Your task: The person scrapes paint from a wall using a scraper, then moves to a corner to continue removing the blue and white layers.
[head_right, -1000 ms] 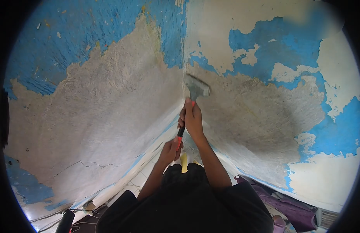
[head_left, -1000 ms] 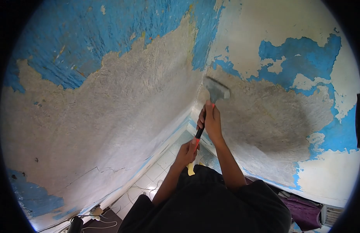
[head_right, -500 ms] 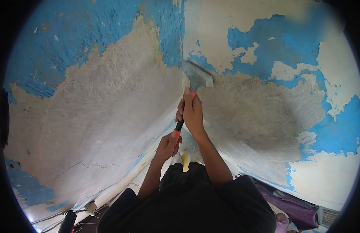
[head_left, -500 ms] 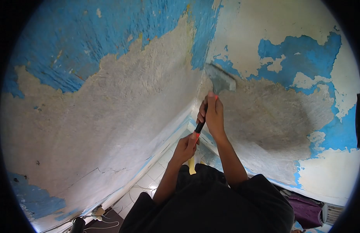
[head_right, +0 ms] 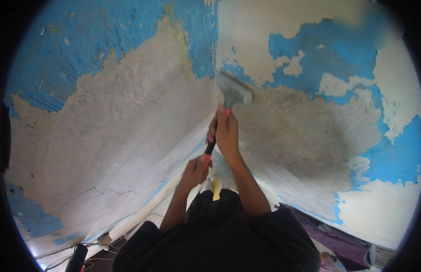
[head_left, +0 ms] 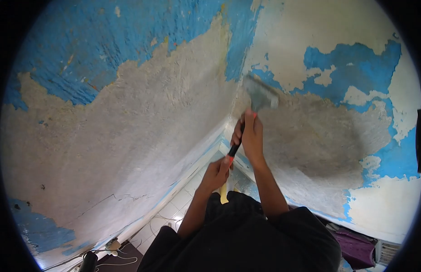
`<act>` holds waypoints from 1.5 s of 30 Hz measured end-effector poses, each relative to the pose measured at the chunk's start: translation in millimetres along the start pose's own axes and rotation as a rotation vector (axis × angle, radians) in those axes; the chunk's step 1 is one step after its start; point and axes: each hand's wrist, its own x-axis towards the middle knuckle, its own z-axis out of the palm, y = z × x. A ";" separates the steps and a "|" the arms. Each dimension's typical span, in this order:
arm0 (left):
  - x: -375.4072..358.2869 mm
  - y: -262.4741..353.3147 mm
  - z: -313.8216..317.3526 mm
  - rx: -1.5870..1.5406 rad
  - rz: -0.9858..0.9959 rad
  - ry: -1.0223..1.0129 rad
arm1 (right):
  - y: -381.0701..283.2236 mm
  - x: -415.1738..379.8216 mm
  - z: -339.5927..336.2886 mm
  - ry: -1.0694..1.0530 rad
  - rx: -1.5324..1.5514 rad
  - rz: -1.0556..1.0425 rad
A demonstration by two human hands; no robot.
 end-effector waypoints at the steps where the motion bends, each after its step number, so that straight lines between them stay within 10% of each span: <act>1: 1.8 12.8 -1.3 -0.039 0.002 -0.011 | -5.3 -1.8 3.5 0.022 -0.010 0.008; 45: -6.3 10.2 17.5 -0.166 -0.037 -0.032 | -16.4 -5.4 -1.8 0.038 -0.084 0.062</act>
